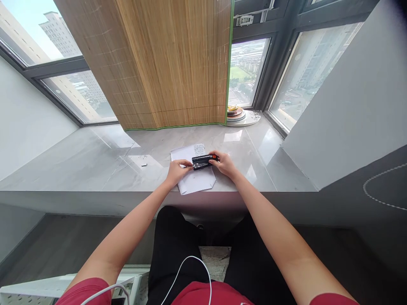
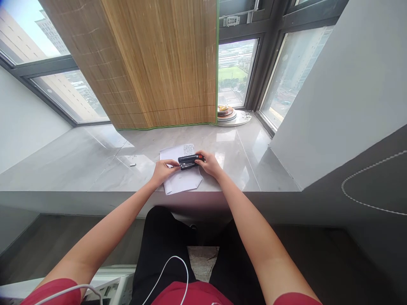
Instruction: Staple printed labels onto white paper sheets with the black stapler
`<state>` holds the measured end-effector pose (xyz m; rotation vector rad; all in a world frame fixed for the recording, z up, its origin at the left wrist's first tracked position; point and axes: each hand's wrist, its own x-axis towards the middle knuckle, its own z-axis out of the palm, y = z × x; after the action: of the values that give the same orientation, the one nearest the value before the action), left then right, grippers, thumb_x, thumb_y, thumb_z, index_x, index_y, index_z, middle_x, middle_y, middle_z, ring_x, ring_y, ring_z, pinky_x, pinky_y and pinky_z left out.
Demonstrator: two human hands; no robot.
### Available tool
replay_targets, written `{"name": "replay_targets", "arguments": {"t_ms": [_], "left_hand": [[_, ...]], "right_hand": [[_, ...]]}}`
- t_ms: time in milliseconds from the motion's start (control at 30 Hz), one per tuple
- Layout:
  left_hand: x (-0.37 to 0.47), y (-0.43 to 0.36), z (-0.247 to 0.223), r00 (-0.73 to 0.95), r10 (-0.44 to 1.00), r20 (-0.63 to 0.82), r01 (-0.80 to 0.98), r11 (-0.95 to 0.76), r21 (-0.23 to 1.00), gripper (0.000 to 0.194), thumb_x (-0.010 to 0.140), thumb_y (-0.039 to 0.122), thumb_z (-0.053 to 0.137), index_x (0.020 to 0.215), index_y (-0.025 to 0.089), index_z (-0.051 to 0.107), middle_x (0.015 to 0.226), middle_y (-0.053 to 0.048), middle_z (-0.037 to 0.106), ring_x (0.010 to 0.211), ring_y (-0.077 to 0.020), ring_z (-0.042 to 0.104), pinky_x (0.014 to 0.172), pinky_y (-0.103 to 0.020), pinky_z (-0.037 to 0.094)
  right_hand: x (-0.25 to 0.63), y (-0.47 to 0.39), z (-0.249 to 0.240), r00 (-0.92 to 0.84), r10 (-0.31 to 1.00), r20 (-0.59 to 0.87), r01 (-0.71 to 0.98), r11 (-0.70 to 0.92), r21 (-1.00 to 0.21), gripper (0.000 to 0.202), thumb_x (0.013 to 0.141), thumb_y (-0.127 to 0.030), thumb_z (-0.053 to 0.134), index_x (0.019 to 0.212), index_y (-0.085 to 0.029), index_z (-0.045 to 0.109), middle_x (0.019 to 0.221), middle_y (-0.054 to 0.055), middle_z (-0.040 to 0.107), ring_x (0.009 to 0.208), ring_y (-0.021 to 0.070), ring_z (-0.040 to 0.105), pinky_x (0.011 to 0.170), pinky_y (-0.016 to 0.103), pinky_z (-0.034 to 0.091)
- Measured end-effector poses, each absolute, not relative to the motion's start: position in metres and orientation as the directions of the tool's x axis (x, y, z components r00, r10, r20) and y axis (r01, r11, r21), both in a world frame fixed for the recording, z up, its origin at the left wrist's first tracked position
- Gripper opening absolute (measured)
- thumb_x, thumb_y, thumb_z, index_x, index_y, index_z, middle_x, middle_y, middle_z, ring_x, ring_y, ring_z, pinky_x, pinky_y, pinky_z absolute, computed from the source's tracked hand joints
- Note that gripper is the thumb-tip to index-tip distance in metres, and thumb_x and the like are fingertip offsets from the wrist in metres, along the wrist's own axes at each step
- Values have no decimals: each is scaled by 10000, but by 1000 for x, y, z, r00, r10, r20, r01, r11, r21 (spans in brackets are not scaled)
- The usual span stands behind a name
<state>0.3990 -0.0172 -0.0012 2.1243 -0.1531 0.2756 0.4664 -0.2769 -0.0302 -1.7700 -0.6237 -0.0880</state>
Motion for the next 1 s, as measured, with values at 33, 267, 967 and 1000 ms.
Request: {"name": "replay_targets", "arguments": {"t_ms": [33,267,967,1000], "left_hand": [[398,-17,-2,964,-2,266,-225,-539,812,150,761,358,854,842,233,840,895,-62,825,872,-275,757,862,-419,595],[391,10,2,922,-228,314,-388,-527,756,221,847,435,810,961,253,865,1068,-99,825,1008,-289,760,942,-455,608],[398,65,23,899,-99,427,-373,-684,627,255,849,367,789,1063,249,715,1179,-91,751,1157,-300,680,1071,-437,496],[395,84,20,896,3,445,-294,-746,598,162,923,365,692,1023,242,727,1195,-112,748,1190,-313,662,1103,-451,473]], "right_hand": [[466,-277,-30,853,365,374,452,-157,-878,304,843,-423,682,1076,-230,708,921,33,713,881,228,644,849,386,535],[468,-279,-30,875,338,346,396,-89,-914,329,811,-425,712,1072,-226,714,905,20,696,852,215,639,840,372,537],[419,-224,-16,898,354,260,263,41,-964,310,822,-467,720,1034,-254,645,903,24,667,888,232,645,791,358,549],[416,-219,-16,904,339,260,274,9,-962,289,825,-458,714,1020,-258,641,896,27,669,875,236,642,782,363,542]]}}
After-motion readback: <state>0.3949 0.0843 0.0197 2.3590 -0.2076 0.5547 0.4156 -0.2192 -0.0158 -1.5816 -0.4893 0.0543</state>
